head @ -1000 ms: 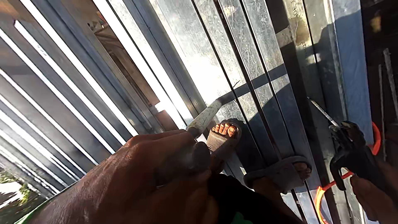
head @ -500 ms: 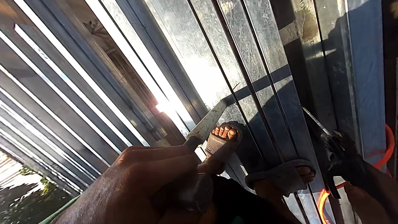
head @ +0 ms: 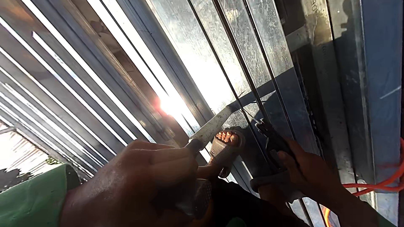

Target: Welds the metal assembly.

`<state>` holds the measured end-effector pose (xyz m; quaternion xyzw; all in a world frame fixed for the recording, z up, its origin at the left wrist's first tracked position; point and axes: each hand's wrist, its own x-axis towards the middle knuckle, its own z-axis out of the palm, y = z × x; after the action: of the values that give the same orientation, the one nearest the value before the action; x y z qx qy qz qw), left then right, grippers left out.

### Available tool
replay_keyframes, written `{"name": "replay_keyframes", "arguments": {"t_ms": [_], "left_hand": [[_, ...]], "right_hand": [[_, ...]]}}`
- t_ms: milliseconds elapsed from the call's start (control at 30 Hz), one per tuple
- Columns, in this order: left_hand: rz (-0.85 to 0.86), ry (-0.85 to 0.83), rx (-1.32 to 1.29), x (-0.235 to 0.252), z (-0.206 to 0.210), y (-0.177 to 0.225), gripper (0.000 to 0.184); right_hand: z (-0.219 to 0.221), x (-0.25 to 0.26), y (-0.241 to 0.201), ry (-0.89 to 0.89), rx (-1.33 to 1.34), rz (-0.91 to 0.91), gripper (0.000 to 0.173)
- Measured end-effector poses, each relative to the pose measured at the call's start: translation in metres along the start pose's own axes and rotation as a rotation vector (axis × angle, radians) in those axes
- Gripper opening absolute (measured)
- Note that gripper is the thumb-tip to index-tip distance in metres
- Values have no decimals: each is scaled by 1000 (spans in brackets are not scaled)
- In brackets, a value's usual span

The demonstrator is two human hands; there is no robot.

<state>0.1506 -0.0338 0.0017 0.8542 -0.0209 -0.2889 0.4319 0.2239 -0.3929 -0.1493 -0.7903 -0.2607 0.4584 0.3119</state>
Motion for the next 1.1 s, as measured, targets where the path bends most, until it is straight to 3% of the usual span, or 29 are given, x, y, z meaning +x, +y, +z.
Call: {"name": "replay_keyframes", "arguments": {"t_ms": [1100], "left_hand": [[-11, 28, 69, 7, 4, 13, 25]], "right_hand": [[12, 21, -5, -22, -32, 6, 60]]}}
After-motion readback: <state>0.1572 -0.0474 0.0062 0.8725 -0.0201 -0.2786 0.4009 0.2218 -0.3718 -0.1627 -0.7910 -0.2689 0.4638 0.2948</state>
